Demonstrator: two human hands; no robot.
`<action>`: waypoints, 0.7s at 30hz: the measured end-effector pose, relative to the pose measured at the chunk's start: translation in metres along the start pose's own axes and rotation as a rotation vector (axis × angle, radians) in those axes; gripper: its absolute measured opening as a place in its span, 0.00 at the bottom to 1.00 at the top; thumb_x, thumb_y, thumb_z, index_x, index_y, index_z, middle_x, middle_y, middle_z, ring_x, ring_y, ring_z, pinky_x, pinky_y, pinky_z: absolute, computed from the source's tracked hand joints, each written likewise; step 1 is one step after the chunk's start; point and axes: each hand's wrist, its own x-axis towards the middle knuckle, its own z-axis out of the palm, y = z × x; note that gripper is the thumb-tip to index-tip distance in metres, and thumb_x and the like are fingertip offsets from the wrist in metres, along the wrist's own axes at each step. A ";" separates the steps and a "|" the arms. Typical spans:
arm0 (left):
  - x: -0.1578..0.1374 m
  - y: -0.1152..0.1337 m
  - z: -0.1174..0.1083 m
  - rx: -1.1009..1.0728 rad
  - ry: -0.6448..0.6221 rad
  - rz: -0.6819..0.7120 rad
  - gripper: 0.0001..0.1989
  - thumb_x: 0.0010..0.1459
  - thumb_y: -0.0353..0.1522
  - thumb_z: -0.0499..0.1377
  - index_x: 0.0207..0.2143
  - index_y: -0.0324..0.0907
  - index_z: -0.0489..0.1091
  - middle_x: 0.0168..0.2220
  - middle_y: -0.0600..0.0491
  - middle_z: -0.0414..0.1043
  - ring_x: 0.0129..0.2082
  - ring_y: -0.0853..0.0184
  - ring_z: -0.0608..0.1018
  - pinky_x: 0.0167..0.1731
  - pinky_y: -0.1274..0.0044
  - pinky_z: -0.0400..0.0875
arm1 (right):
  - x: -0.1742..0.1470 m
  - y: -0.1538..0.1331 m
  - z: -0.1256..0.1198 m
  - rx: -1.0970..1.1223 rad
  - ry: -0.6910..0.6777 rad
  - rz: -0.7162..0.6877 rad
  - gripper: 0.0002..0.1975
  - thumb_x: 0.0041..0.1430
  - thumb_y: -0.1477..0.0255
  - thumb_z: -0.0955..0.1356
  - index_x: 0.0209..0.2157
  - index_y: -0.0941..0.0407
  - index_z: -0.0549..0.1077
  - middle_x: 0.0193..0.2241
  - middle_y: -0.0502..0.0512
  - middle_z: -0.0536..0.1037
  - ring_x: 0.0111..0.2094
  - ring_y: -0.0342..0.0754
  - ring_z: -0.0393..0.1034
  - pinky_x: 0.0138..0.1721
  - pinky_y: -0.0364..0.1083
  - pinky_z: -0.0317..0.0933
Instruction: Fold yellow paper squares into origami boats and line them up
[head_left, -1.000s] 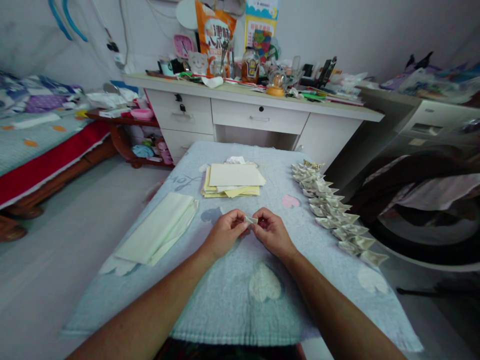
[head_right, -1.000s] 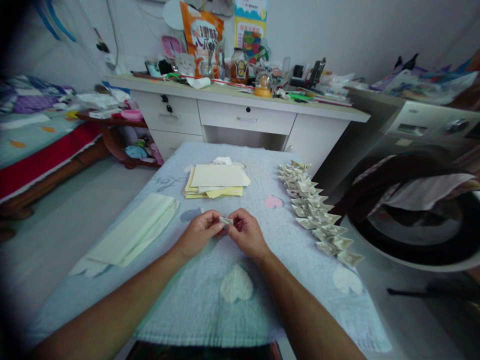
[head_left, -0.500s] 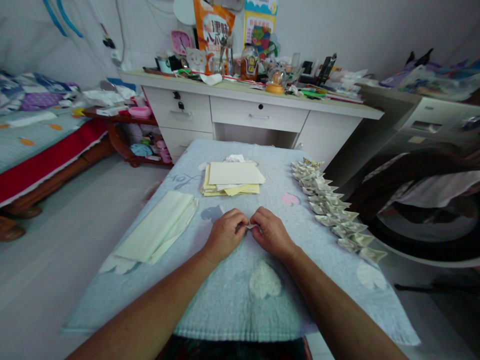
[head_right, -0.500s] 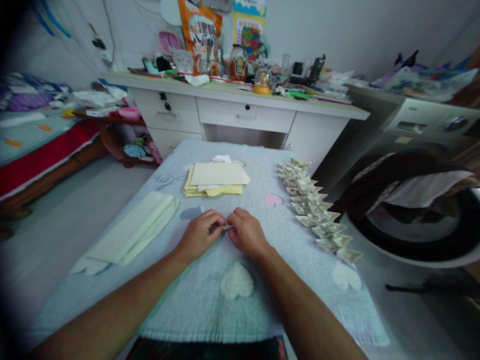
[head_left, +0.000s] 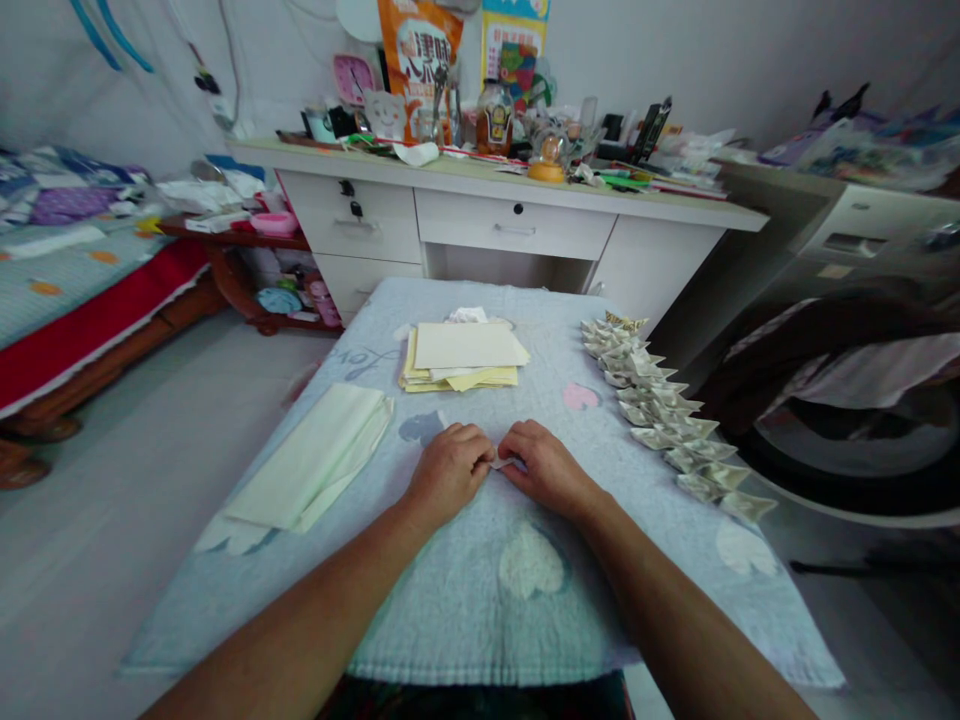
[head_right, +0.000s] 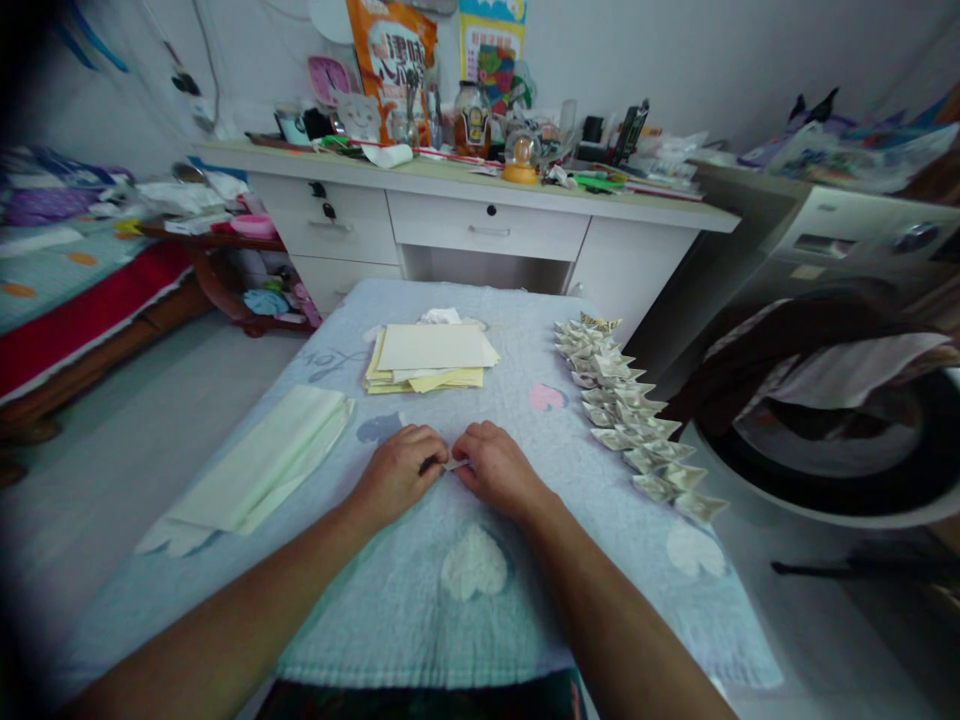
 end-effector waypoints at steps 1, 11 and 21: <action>0.000 -0.001 0.000 0.006 -0.006 0.006 0.06 0.51 0.22 0.57 0.27 0.42 0.69 0.31 0.53 0.71 0.36 0.64 0.71 0.38 0.73 0.64 | -0.001 0.001 -0.001 0.008 -0.007 -0.002 0.04 0.54 0.78 0.69 0.33 0.57 0.72 0.32 0.53 0.72 0.37 0.47 0.64 0.39 0.45 0.55; -0.002 -0.003 -0.003 0.042 -0.090 0.052 0.05 0.54 0.26 0.59 0.31 0.43 0.74 0.33 0.52 0.73 0.36 0.64 0.74 0.38 0.73 0.65 | -0.003 -0.002 -0.003 -0.036 -0.007 0.005 0.04 0.56 0.78 0.69 0.33 0.57 0.74 0.33 0.54 0.73 0.38 0.48 0.64 0.40 0.45 0.55; -0.002 -0.004 -0.006 0.051 -0.124 0.092 0.04 0.56 0.28 0.59 0.31 0.42 0.75 0.32 0.52 0.73 0.36 0.65 0.73 0.37 0.74 0.65 | -0.002 -0.011 -0.004 -0.064 -0.049 0.052 0.07 0.58 0.79 0.68 0.28 0.56 0.76 0.29 0.53 0.73 0.35 0.46 0.65 0.36 0.43 0.56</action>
